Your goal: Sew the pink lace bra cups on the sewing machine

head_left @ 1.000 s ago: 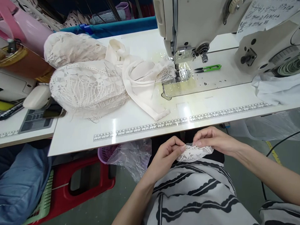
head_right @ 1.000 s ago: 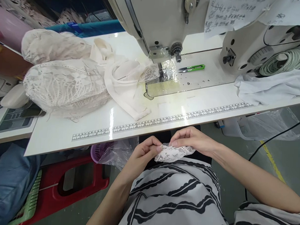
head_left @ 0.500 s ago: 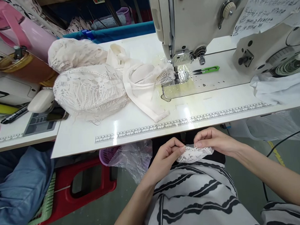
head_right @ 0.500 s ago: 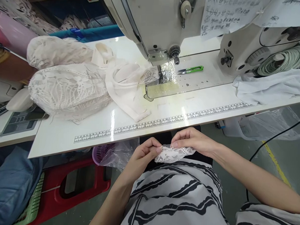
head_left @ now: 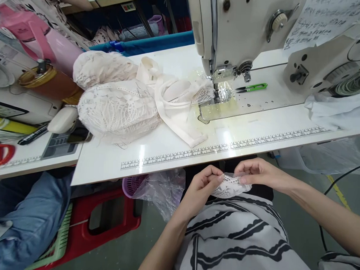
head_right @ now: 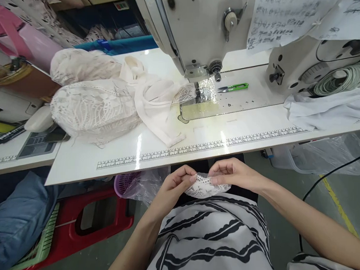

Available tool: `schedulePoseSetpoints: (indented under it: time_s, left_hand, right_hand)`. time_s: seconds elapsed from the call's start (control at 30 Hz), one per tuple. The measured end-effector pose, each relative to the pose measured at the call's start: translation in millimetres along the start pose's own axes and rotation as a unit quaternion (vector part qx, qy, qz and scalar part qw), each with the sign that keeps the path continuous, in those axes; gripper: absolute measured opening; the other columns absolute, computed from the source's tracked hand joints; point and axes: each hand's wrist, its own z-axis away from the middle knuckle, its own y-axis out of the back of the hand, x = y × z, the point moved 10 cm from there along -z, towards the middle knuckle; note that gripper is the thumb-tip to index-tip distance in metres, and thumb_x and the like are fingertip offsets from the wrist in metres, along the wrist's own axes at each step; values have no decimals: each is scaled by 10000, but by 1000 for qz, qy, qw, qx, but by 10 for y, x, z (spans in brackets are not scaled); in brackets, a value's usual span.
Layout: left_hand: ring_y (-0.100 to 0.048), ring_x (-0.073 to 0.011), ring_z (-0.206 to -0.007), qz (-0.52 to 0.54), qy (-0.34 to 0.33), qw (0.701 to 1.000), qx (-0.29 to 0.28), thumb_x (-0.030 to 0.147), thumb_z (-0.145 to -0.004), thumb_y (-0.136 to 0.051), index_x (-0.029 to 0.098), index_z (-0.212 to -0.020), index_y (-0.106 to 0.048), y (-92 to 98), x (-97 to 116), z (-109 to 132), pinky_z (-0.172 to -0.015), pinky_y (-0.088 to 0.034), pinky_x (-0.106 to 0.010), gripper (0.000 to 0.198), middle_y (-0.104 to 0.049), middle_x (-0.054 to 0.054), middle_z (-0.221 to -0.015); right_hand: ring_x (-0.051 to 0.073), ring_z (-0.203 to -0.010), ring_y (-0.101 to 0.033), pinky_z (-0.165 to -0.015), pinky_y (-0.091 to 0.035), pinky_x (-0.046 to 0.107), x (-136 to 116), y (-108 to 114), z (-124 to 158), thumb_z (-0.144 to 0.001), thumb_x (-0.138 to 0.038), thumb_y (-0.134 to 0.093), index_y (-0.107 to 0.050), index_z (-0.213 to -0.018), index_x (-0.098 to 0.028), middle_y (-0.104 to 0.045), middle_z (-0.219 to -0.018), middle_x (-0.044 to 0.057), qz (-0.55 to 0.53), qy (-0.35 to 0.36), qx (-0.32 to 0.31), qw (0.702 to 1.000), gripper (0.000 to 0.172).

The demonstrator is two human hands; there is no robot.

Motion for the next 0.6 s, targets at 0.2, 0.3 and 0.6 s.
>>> schedulePoseSetpoints:
  time_s: [0.2, 0.3, 0.6]
  left_hand:
    - [-376, -100, -655, 9, -16, 1000, 9, 444, -913, -540, 164, -820, -600, 36, 11, 10, -608, -315, -221, 301, -458, 17, -713]
    - [-448, -104, -664, 39, -3, 999, -1, 423, -873, -612, 168, -883, -624, 22, -52, 16, -638, -367, -224, 255, -528, 10, -719]
    - [-543, -105, -666, 95, 20, 995, 3, 364, -793, -725, 158, -909, -667, 29, -157, 16, -657, -431, -231, 243, -638, -16, -742]
  right_hand:
    - [84, -637, -515, -616, -415, 240, 34, 79, 54, -788, -379, -707, -698, -818, -219, -612, -724, -12, 0, 6, 53, 999, 163]
    - [93, -635, -505, -604, -408, 246, 81, 116, 73, -784, -394, -710, -694, -829, -209, -605, -718, -4, 6, -4, 68, 998, 191]
    - [108, -656, -541, -614, -441, 256, 146, 123, 78, -757, -412, -730, -696, -837, -204, -624, -742, 9, -20, -15, 76, 997, 225]
